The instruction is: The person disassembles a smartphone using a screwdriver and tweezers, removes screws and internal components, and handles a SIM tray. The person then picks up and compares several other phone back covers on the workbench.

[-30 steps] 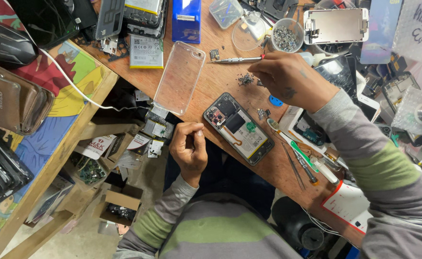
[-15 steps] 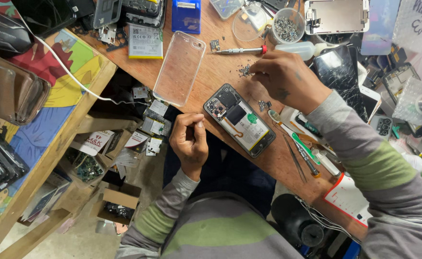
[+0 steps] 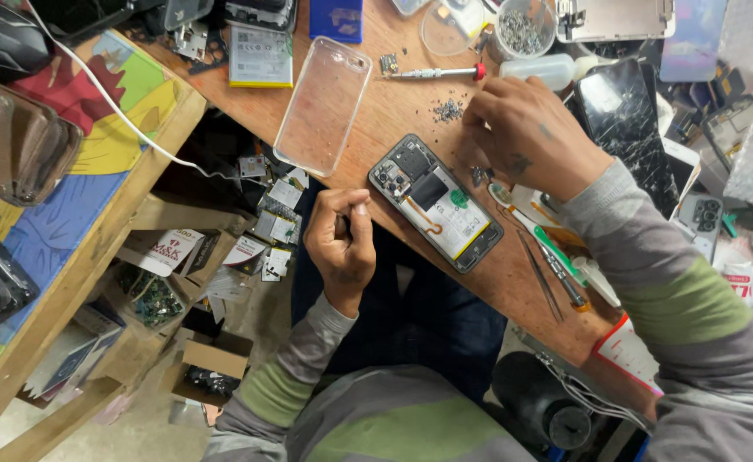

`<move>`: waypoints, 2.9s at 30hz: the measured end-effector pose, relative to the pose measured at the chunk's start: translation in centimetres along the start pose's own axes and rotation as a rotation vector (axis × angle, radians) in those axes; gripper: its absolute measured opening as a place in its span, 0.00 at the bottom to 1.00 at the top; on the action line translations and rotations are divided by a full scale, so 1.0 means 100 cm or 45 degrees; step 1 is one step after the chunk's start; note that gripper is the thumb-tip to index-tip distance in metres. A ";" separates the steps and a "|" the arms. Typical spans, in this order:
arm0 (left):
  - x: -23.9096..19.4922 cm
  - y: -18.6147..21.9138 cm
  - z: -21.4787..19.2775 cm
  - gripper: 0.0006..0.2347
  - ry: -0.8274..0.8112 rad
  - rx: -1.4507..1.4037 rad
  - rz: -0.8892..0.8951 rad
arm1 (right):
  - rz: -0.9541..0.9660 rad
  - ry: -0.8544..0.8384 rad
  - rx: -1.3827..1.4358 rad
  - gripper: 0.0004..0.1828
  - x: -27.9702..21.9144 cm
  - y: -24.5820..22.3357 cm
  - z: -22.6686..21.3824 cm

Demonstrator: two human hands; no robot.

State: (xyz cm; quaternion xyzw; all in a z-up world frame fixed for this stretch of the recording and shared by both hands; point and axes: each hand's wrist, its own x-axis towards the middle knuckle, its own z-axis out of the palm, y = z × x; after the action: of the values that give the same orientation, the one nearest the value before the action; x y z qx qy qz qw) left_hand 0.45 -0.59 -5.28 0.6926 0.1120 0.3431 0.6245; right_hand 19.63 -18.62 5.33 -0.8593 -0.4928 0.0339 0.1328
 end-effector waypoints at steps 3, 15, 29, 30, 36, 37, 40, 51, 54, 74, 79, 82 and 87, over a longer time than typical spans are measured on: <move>-0.002 0.000 -0.002 0.05 -0.032 -0.051 -0.012 | -0.148 0.082 0.063 0.14 -0.003 -0.003 -0.013; -0.005 -0.005 -0.004 0.05 -0.055 -0.135 -0.074 | 0.151 0.100 0.040 0.12 -0.060 -0.042 -0.070; -0.002 0.001 -0.006 0.05 -0.070 -0.147 -0.113 | 0.079 0.366 -0.184 0.06 -0.058 -0.035 -0.069; -0.002 0.001 -0.006 0.05 -0.071 -0.157 -0.111 | 0.049 0.358 -0.163 0.06 -0.054 -0.033 -0.064; -0.004 -0.001 -0.006 0.05 -0.062 -0.153 -0.130 | -0.081 0.288 -0.237 0.09 0.000 -0.005 -0.018; -0.004 -0.002 -0.006 0.05 -0.061 -0.157 -0.135 | -0.078 0.271 -0.343 0.08 0.014 0.001 -0.005; -0.003 0.001 -0.007 0.05 -0.082 -0.184 -0.138 | 0.018 0.108 -0.572 0.14 0.029 0.016 0.013; 0.050 0.060 -0.021 0.04 -0.350 0.183 0.107 | -0.014 0.270 -0.519 0.03 0.011 0.004 -0.017; 0.097 0.058 -0.009 0.03 -0.592 0.433 0.269 | 0.233 0.209 -0.201 0.06 -0.013 -0.012 -0.050; 0.157 0.000 0.051 0.04 -0.969 0.721 0.558 | 0.533 0.746 0.858 0.12 -0.094 -0.050 -0.040; 0.157 0.014 0.044 0.05 -0.942 0.452 0.537 | 0.369 0.762 0.949 0.14 -0.085 -0.050 -0.035; 0.157 0.027 0.037 0.05 -0.914 0.285 0.364 | 0.294 0.789 0.994 0.16 -0.078 -0.051 -0.031; 0.124 0.050 0.010 0.05 -0.816 0.233 0.114 | 0.254 0.827 1.019 0.17 -0.073 -0.058 -0.022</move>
State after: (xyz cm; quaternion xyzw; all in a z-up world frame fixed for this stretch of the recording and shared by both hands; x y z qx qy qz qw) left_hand 8.89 4.85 3.58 0.8226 -0.0904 0.1234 0.5476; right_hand 11.39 -22.52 8.40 -0.7503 -0.2903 -0.0363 0.5928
